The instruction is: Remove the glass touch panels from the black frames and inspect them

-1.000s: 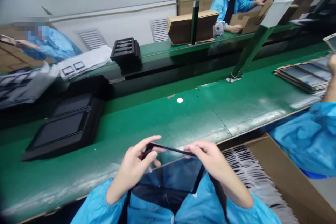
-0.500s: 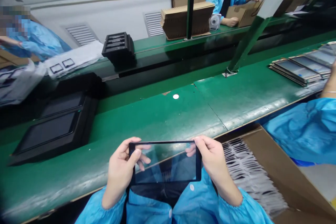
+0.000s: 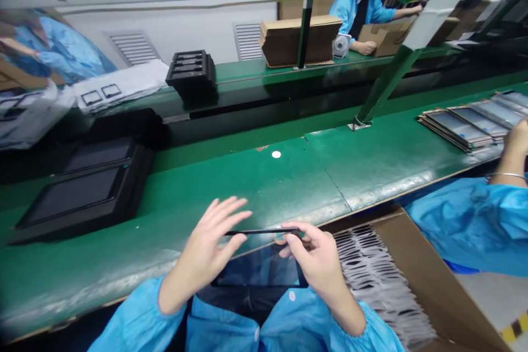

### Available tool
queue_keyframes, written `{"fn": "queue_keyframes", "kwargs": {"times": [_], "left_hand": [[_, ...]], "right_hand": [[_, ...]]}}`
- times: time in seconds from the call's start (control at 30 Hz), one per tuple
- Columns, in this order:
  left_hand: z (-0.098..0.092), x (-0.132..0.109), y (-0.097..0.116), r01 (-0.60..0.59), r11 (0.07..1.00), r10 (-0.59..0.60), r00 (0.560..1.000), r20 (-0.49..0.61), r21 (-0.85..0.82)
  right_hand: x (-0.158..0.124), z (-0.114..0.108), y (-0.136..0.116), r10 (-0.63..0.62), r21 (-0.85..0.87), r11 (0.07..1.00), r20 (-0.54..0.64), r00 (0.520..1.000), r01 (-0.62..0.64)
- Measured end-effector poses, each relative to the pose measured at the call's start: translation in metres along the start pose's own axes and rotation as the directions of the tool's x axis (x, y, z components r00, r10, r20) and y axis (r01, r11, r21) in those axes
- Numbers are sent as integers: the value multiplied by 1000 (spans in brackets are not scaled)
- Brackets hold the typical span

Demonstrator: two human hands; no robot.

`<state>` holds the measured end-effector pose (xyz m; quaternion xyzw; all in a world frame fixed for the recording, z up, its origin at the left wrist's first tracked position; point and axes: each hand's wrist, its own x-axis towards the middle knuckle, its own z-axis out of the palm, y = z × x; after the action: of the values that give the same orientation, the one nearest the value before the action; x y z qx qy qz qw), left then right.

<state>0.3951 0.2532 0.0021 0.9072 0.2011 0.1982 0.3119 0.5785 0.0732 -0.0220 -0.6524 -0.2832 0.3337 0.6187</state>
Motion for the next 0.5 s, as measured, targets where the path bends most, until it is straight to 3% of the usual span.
{"fn": "queue_keyframes", "kwargs": {"times": [0.1,0.27,0.4,0.5], "left_hand": [[4,12,11,-87,996,89,981,173,-19],[11,10,10,-50,996,59,990,129,-74],[11,4,9,136,954,-54,954,293,-267],[16,-4,9,350,805,-184,915,360,-479]], "right_hand": [[-3,3,2,3,-18,1000,13,1000,-3],[3,6,-3,19,0,1000,50,999,-19],[15,9,-5,43,9,999,236,971,-47],[21,8,-4,42,89,993,343,938,-77]]}}
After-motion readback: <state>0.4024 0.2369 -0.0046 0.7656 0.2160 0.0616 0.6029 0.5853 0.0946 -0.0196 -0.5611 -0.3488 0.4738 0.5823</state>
